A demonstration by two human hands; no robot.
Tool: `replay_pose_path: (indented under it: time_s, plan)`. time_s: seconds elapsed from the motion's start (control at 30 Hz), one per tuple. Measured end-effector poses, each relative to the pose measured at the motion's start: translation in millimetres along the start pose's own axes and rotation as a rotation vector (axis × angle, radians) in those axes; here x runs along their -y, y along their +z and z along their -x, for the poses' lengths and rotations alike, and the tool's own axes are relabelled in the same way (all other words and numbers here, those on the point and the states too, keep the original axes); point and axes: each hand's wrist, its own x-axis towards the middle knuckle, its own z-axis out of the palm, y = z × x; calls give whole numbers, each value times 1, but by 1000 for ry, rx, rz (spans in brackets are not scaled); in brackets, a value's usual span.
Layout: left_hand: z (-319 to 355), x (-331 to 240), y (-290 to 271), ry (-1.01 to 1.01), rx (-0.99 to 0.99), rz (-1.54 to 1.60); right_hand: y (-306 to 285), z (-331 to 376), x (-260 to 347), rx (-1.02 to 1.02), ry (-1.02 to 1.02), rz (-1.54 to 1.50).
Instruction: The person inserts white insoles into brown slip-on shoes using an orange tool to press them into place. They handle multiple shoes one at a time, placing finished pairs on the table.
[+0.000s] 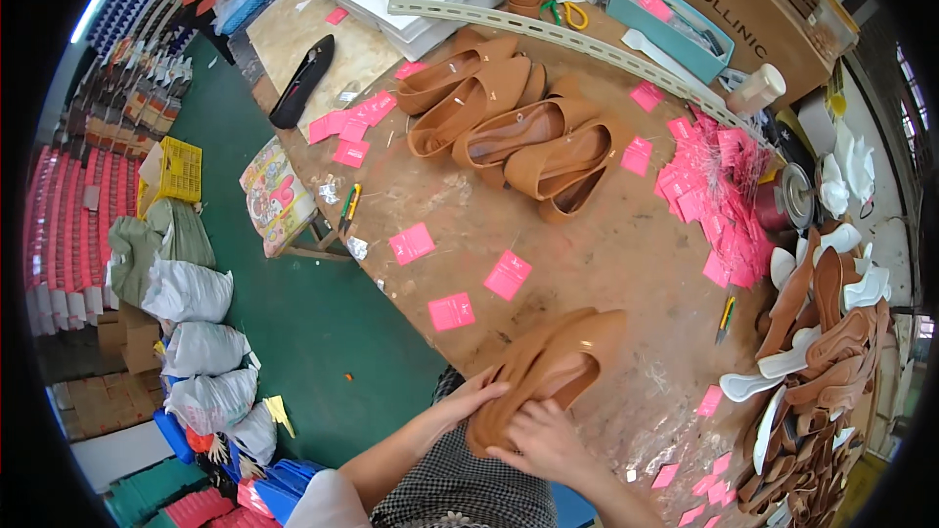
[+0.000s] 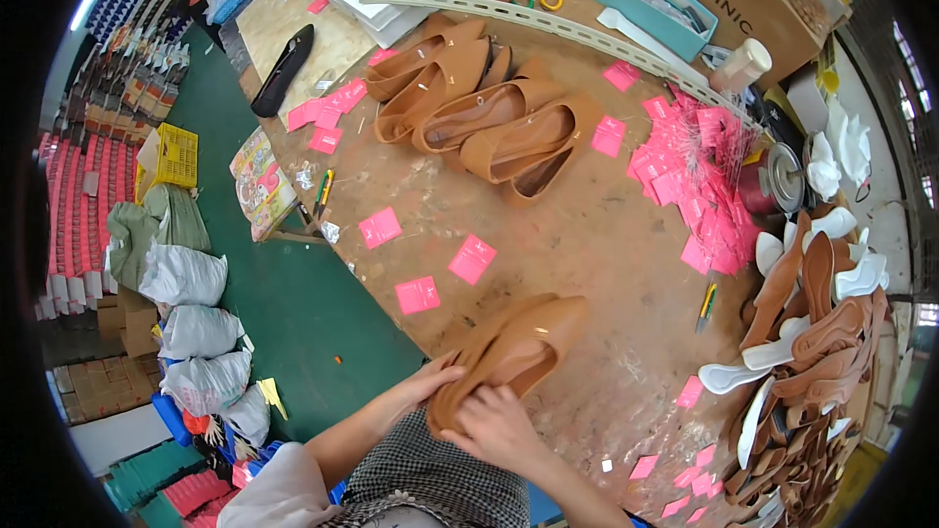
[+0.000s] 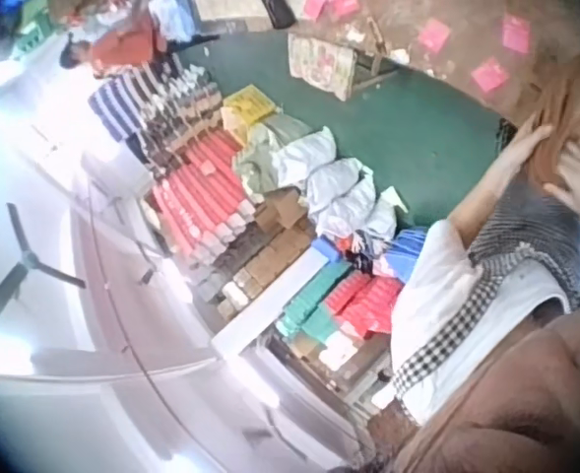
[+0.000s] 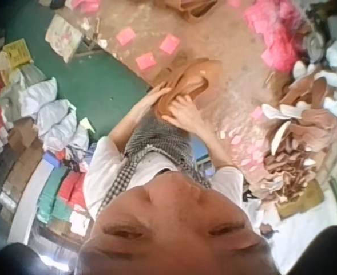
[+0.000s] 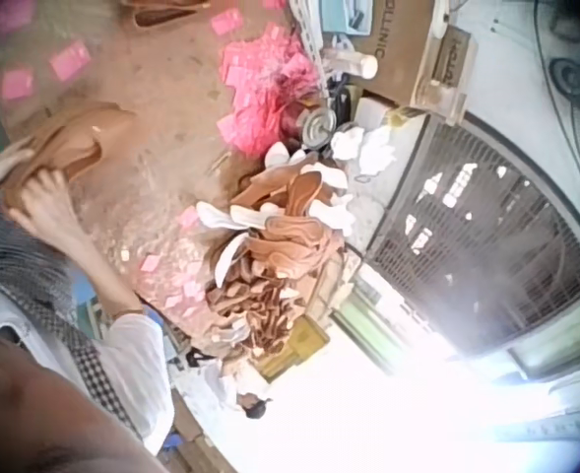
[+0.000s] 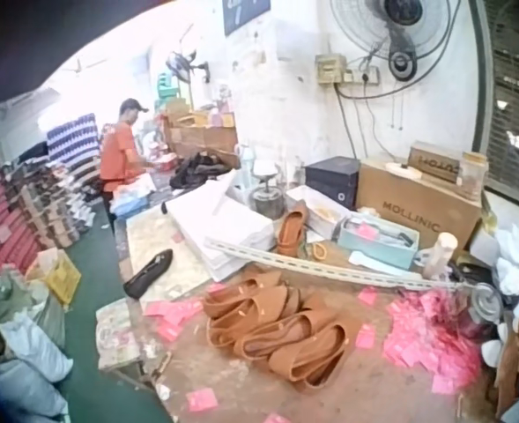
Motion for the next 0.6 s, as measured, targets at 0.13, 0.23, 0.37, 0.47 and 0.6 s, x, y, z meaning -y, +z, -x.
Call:
replay_pose_path:
  time_s: [0.13, 0.23, 0.37, 0.47, 0.6]
  plan:
    - [74, 10, -62, 180, -245, 286, -52, -47, 11, -238, -218, -508]
    - [77, -24, -153, 370, -431, 280, -80, -87, -30, -787, 355, -650]
    - [36, -180, -193, 844, -609, 85, -87, -132, -117, -1000, 584, -856]
    - [-14, -269, -252, 949, -622, -69, -70, -168, -147, -1047, 686, -1031]
    - [-80, -351, -288, 822, -545, -290, -58, -208, -177, -1135, 582, -1048]
